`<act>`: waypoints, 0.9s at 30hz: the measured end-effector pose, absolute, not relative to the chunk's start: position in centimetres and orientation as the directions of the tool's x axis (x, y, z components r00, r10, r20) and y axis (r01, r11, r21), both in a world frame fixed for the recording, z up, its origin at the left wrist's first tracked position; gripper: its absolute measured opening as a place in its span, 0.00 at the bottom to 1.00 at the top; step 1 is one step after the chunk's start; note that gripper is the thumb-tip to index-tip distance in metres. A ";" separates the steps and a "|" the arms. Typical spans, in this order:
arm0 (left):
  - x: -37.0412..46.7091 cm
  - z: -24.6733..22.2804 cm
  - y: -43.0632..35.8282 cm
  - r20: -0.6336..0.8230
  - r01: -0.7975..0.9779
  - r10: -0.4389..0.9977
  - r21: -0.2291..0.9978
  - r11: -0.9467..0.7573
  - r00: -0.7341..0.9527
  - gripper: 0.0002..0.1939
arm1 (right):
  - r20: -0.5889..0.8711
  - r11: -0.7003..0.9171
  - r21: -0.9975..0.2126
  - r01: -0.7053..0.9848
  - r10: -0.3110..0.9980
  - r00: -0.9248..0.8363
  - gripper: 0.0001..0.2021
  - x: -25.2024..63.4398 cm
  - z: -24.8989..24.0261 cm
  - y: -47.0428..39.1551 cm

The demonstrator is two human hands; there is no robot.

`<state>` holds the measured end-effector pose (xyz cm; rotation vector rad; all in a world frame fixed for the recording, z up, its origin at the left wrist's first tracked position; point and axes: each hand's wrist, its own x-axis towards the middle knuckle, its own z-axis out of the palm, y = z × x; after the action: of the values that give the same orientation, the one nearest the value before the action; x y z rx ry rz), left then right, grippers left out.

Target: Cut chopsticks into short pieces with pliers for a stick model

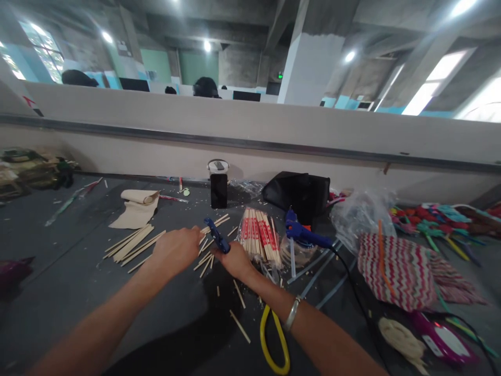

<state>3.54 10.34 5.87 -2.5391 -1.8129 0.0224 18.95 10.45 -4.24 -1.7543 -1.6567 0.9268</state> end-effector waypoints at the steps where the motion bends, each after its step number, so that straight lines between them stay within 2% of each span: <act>1: 3.5 5.8 10.3 -0.003 0.946 0.946 -0.019 -0.323 0.323 0.14 | -0.107 -0.084 -0.784 0.615 0.994 -0.001 0.17 18.9 -4.2 10.4; 6: 3.3 5.6 10.0 -0.022 0.958 0.957 0.021 -0.287 0.288 0.15 | -0.083 -0.057 -0.783 0.619 0.996 -0.013 0.17 18.9 -4.3 10.3; 13: 2.7 6.9 10.2 -0.045 0.938 0.937 -0.008 -0.346 0.346 0.14 | -0.025 -0.010 -0.795 0.607 1.000 -0.016 0.17 19.1 -4.4 9.7; 16: 1.4 6.4 10.2 -0.081 0.949 0.946 0.004 -0.314 0.314 0.14 | -0.023 0.018 -0.828 0.560 0.998 -0.065 0.15 19.5 -3.5 8.7; 19: -0.6 4.7 10.5 -0.079 0.975 0.972 -0.003 -0.222 0.221 0.16 | -0.107 -0.051 -0.894 0.446 0.989 -0.101 0.13 20.0 -2.2 7.3; 23: -3.7 2.0 11.6 -0.032 0.997 0.996 0.003 -0.083 0.083 0.17 | -0.316 -0.251 -0.929 0.272 0.920 -0.230 0.18 20.8 -1.3 5.0; 25: -5.2 1.1 12.3 -0.005 0.999 0.999 0.004 -0.036 0.036 0.16 | -0.332 -0.280 -0.939 0.202 0.892 -0.308 0.19 21.3 -1.2 4.1; 27: -6.7 0.5 13.1 0.043 1.000 0.999 -0.004 0.012 -0.012 0.15 | -0.273 -0.224 -0.957 0.185 0.911 -0.310 0.19 21.8 -1.1 3.6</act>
<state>-6.70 13.05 0.49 -2.1844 -2.2109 -0.0423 21.75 3.60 -1.15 -1.3333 -1.4432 1.5875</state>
